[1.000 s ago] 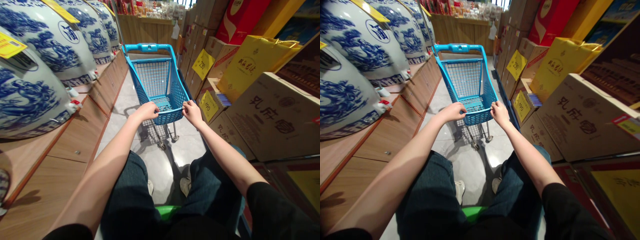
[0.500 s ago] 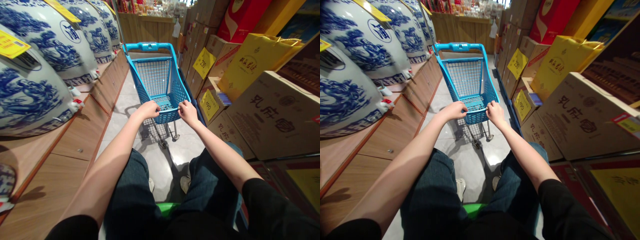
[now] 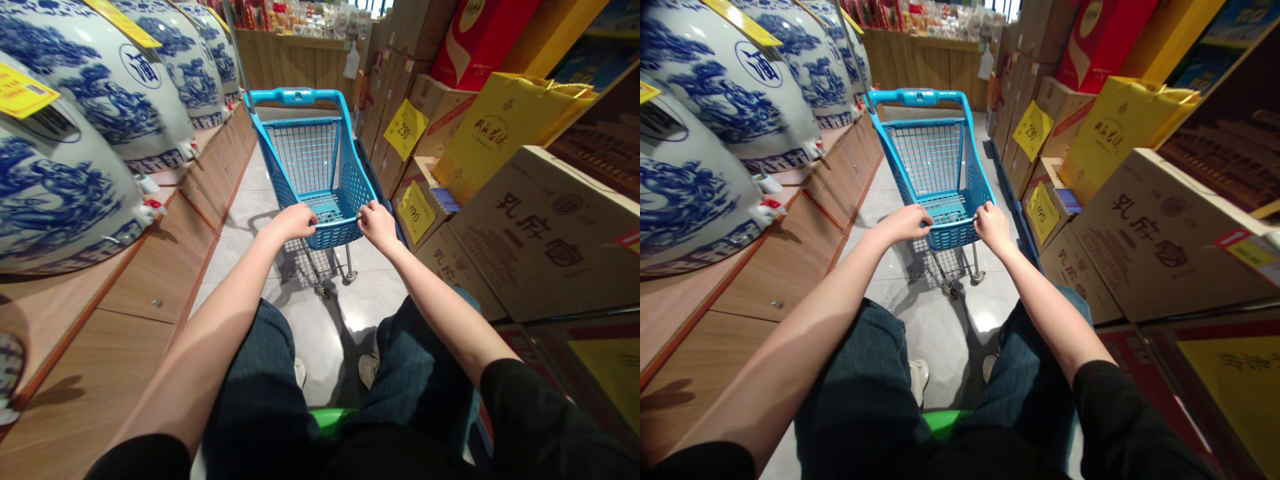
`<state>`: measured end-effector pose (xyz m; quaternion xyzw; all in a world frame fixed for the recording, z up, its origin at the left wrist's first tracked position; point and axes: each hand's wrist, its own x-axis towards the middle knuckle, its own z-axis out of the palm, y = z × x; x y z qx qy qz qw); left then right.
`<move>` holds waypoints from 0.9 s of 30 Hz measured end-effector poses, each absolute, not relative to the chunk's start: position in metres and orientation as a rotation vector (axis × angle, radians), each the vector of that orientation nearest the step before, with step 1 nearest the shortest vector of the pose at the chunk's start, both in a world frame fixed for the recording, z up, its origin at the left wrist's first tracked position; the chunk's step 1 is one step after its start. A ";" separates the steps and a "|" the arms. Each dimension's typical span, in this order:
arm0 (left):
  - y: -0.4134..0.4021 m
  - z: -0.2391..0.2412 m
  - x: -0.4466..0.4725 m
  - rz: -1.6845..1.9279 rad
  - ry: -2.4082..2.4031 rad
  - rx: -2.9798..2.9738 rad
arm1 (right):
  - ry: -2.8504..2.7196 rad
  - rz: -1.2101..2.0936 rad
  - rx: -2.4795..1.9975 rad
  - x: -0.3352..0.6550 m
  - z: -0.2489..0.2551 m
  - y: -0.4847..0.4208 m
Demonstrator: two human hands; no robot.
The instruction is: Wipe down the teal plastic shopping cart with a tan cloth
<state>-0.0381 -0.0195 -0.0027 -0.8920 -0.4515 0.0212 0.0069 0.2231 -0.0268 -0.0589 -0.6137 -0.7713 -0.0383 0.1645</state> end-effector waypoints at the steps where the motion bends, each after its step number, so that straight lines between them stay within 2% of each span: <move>1: -0.020 -0.003 -0.037 0.066 -1.408 -2.785 | -2.203 -0.117 -1.722 0.221 -0.063 -0.028; 8: -0.018 -0.007 -0.038 0.031 -1.423 -2.790 | -2.448 -0.141 -1.102 0.180 -0.093 -0.053; 16: -0.018 -0.005 -0.038 0.030 -1.421 -2.792 | -2.267 -0.135 -1.673 0.209 -0.057 -0.039; 23: -0.018 -0.005 -0.038 0.058 -1.435 -2.766 | -2.451 -0.119 -1.223 0.186 -0.077 -0.056; 27: -0.014 -0.006 -0.040 0.093 -1.477 -2.759 | -2.499 -0.106 -1.365 0.189 -0.059 -0.055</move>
